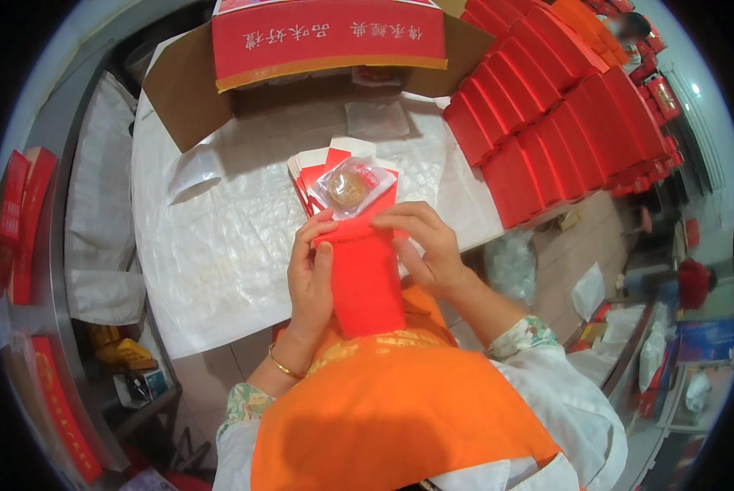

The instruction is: The person assembles red cardboard boxes by folding flaps and tucking tabs. They place small wrapped items into the boxes and stack the finished boxes on a pile. The person repeats this process with multiple boxes.

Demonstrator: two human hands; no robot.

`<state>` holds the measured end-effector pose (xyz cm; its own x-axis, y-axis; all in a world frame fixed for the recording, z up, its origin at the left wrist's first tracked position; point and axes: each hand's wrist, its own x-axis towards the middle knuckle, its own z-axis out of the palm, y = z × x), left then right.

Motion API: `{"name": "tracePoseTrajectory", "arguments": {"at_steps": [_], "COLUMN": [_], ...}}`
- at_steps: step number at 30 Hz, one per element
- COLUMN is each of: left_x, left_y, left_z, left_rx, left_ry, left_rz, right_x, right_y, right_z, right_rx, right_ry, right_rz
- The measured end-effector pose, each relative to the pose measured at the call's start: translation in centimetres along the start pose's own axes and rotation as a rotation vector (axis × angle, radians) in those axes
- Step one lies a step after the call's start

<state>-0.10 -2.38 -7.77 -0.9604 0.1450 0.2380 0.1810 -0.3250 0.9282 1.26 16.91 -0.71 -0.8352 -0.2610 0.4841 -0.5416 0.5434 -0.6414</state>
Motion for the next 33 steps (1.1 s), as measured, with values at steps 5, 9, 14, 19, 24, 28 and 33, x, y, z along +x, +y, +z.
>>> {"name": "tracePoseTrajectory", "arguments": {"at_steps": [5, 9, 14, 19, 24, 28, 33], "left_x": [-0.1, 1.3, 4.1, 4.6, 2.0, 0.7, -0.5], "left_y": [-0.6, -1.3, -0.7, 1.3, 1.8, 0.3, 0.7], "left_z": [0.2, 0.0, -1.0, -1.5, -2.9, -4.2, -5.9], "left_rx": [-0.025, -0.25, -0.497, -0.702, -0.464, -0.062, 0.136], "left_ry": [0.046, 0.151, 0.128, 0.044, -0.022, -0.135, -0.112], "left_rz": [-0.021, -0.141, -0.316, -0.47, -0.307, -0.023, -0.072], "right_x": [-0.7, 0.6, 4.2, 5.6, 4.4, 3.6, 3.1], "right_y": [1.5, 4.6, 4.3, 5.2, 6.0, 7.5, 5.7], "right_z": [-0.1, 0.2, 0.7, 1.2, 2.8, 3.9, 5.4], "right_rx": [0.065, -0.198, -0.203, -0.03, 0.172, 0.222, 0.18], "right_ry": [-0.065, -0.127, -0.173, -0.277, -0.27, -0.239, -0.367], "right_rz": [0.031, -0.238, -0.282, -0.113, 0.055, -0.024, -0.043]}}
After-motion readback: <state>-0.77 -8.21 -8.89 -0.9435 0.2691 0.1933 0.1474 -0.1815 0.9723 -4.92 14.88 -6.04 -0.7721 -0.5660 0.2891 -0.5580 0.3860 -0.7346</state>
